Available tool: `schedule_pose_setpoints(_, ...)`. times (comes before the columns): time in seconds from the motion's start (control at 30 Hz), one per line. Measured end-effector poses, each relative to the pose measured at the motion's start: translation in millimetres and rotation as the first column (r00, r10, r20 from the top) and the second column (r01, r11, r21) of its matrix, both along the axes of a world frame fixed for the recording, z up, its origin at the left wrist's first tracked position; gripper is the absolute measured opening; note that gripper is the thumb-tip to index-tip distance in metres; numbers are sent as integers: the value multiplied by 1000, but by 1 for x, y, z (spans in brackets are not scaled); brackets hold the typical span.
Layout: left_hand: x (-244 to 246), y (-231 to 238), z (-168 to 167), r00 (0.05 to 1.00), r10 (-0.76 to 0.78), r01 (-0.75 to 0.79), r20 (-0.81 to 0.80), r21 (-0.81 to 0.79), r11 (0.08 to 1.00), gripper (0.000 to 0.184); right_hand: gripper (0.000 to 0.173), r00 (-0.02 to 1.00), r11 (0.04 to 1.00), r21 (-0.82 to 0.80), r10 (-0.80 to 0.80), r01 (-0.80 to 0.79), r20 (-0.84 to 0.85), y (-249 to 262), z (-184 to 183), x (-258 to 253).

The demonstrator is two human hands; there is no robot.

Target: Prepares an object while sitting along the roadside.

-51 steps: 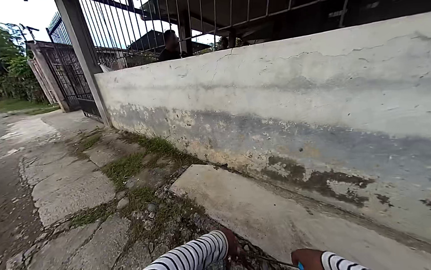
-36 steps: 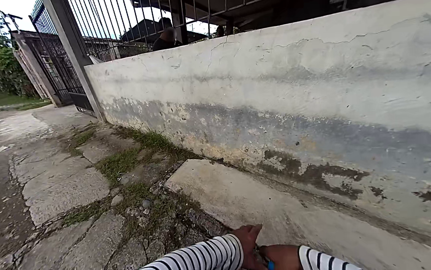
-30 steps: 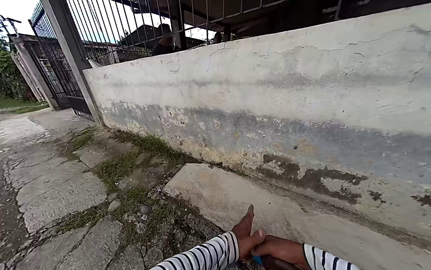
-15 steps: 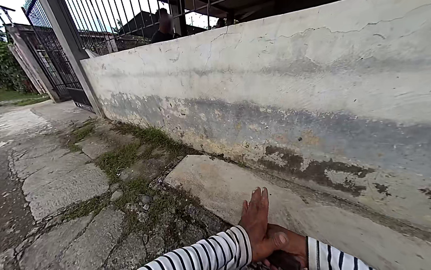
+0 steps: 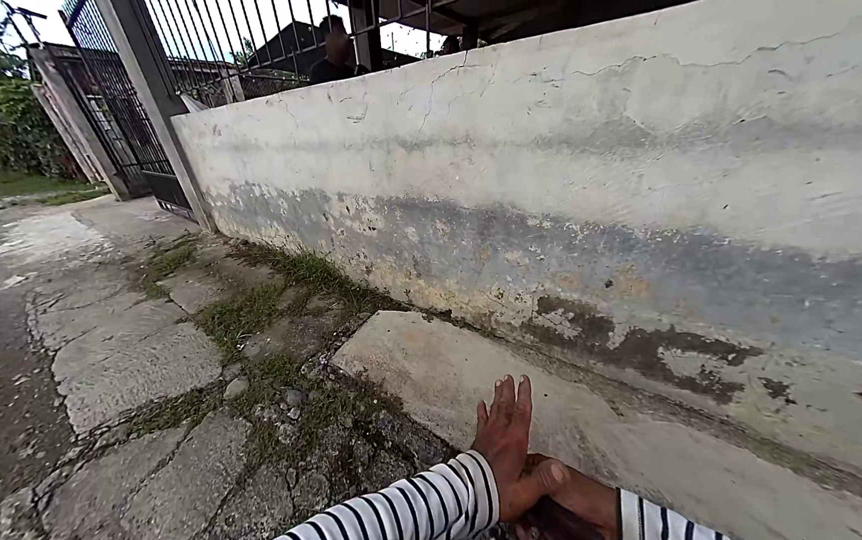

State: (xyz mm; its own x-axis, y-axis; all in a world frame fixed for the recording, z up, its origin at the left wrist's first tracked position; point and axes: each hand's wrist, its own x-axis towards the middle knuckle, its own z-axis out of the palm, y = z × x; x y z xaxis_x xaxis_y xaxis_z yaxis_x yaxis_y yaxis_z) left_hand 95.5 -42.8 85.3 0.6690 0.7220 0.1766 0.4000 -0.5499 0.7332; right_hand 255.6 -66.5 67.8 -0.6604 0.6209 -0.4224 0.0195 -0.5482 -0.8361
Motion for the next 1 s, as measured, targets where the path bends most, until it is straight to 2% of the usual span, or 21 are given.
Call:
schedule_pose_setpoints(0.07, -1, -1, 0, 1000, 1, -1, -16, 7, 1000, 118, 29, 1000, 1000, 4, -13, 13, 15, -1, -1, -1)
schedule_pose_setpoints(0.13, -1, -4, 1, 999, 0, 1, -32, 21, 1000, 117, 16, 998, 999, 23, -43, 42, 39, -3, -2, -2)
schedule_pose_setpoints(0.23, 3, -8, 3, 998, -9, 11, -60, 33, 999, 112, 20, 994, 996, 34, -81, 78, 74, -7, -2, -3)
schedule_pose_setpoints(0.3, 7, -11, 6, 996, -9, 12, -87, 27, 1000, 110, 11, 997, 997, 54, -66, 63, 51, -11, 4, -1)
schedule_pose_setpoints(0.33, 10, -13, 8, 996, -17, 19, -93, 28, 999, 111, 19, 999, 997, 68, -47, 45, 24, -11, 5, 1)
schedule_pose_setpoints(0.37, 13, -15, 8, 996, -29, 32, -84, 33, 999, 111, 43, 999, 997, 77, -24, 22, 23, -11, 7, 3)
schedule_pose_setpoints(0.4, 15, -17, 8, 996, -54, 55, -67, 16, 998, 112, 58, 998, 997, 77, 6, -11, 55, -11, 9, 4)
schedule_pose_setpoints(0.43, 18, -17, 5, 995, -87, 86, -41, -14, 996, 111, 54, 992, 995, 77, 55, -64, 110, -10, 11, 5)
schedule_pose_setpoints(0.5, 17, -11, -9, 988, -153, 154, 19, -169, 974, 107, 39, 975, 988, 42, 138, -147, 172, -3, 0, 11)
schedule_pose_setpoints(0.57, 7, -3, -22, 984, -173, 174, 43, -422, 890, 88, 18, 913, 972, 48, 198, -230, 358, 0, 1, 8)
schedule_pose_setpoints(0.6, 0, 2, -30, 981, -191, 180, 36, -536, 825, 80, 18, 872, 956, 71, 226, -283, 434, 0, 3, 7)
schedule_pose_setpoints(0.67, -11, 20, -45, 931, -361, 255, -44, -629, 735, 59, 27, 798, 917, 98, 280, -387, 533, 4, 8, 11)
schedule_pose_setpoints(0.73, -14, 32, -50, 835, -521, 327, -180, -599, 731, 43, 27, 739, 881, 92, 327, -464, 589, 5, 13, 14)
schedule_pose_setpoints(0.83, -11, 23, -38, 769, -512, 305, -382, -485, 820, 43, 24, 712, 875, 95, 318, -475, 626, 2, 21, 11)
schedule_pose_setpoints(0.9, -8, 16, -35, 779, -458, 260, -429, -443, 858, 40, 24, 727, 875, 106, 320, -473, 607, -1, 20, 10)
schedule_pose_setpoints(1.0, -11, 16, -35, 830, -425, 234, -360, -467, 853, 37, 35, 767, 858, 158, 337, -489, 546, 2, 18, 13)
